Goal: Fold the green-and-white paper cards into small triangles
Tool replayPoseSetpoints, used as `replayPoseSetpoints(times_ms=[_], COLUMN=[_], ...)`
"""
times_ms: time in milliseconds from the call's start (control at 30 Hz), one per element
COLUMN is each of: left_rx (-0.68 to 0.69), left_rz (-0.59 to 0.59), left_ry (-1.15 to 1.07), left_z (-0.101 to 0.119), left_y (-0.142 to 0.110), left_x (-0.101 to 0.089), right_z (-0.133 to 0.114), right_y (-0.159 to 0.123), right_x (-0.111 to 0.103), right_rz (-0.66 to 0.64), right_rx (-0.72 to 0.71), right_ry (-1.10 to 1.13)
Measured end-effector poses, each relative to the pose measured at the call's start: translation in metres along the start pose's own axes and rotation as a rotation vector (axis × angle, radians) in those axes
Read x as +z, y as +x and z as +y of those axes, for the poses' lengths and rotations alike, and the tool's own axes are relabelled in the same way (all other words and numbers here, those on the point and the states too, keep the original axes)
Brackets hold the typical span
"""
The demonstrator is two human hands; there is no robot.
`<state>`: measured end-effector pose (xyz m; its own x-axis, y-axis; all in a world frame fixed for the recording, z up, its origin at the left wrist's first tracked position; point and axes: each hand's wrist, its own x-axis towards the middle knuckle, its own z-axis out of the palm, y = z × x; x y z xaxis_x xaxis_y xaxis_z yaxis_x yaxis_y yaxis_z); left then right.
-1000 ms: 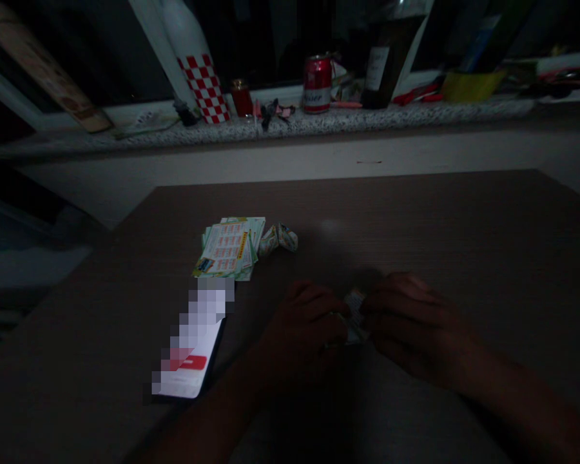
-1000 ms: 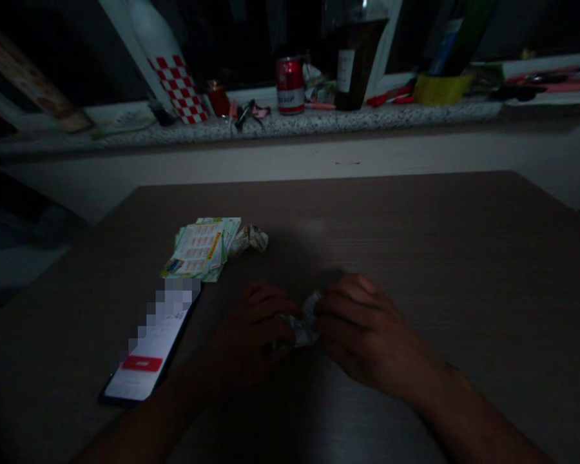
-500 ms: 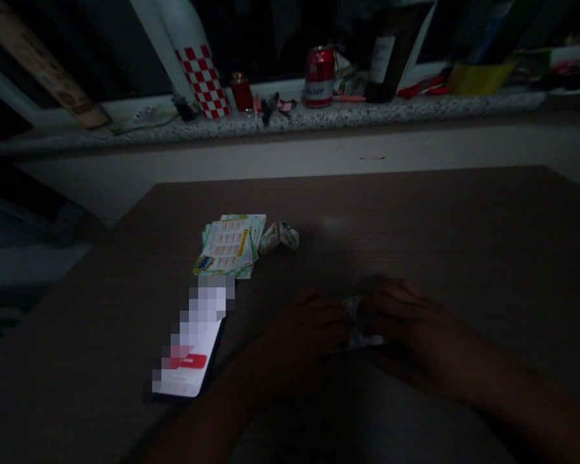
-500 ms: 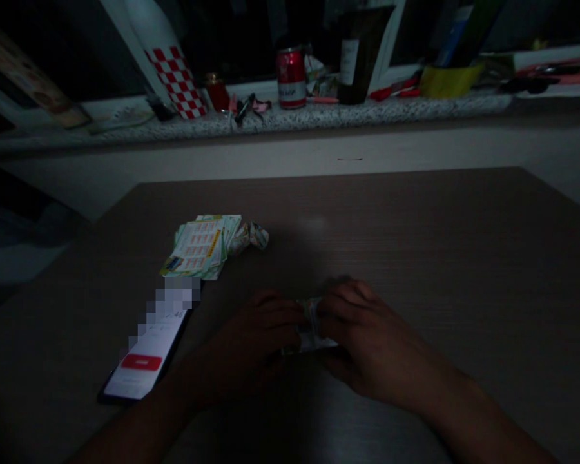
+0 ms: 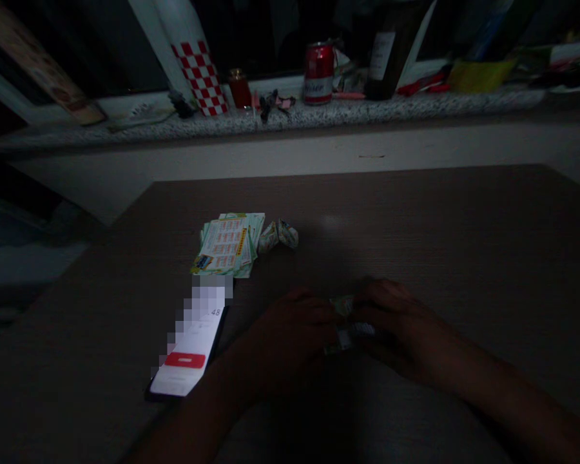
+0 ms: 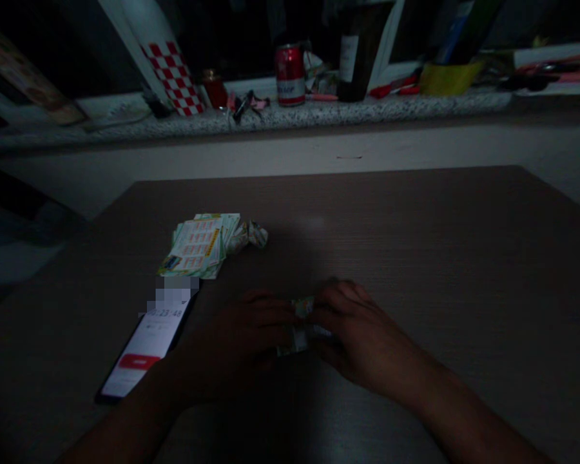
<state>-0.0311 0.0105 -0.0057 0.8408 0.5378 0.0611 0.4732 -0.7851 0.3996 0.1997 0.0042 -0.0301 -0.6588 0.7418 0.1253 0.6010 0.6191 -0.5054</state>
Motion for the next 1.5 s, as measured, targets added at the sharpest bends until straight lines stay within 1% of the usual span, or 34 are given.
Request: replayPoseSetpoints(times_ms=[233, 433, 700, 867, 1067, 1300, 1500], left_rx=[-0.035, -0.090, -0.163, -0.264, -0.325, -0.335, -0.339], left_rz=[-0.043, -0.064, -0.027, 0.004, 0.031, 0.047, 0.045], left_ry=[0.011, 0.002, 0.004, 0.031, 0.052, 0.097, 0.104], left_z=[0.002, 0.001, -0.003, -0.005, -0.003, -0.001, 0.000], left_y=[0.000, 0.002, 0.007, 0.011, 0.017, 0.021, 0.023], left_x=[-0.006, -0.006, -0.001, 0.009, 0.018, 0.022, 0.021], right_z=[-0.001, -0.003, -0.003, -0.004, -0.005, -0.004, -0.003], right_y=[0.001, 0.002, 0.002, 0.002, 0.002, 0.002, 0.003], right_x=[0.000, 0.000, 0.003, 0.003, 0.001, -0.002, -0.001], right_rz=[-0.004, -0.007, -0.002, -0.004, -0.002, 0.021, 0.025], right_rx=[0.021, 0.060, 0.092, 0.117, 0.118, 0.101, 0.104], right_ry=[0.008, 0.001, 0.002, 0.011, 0.005, 0.030, 0.038])
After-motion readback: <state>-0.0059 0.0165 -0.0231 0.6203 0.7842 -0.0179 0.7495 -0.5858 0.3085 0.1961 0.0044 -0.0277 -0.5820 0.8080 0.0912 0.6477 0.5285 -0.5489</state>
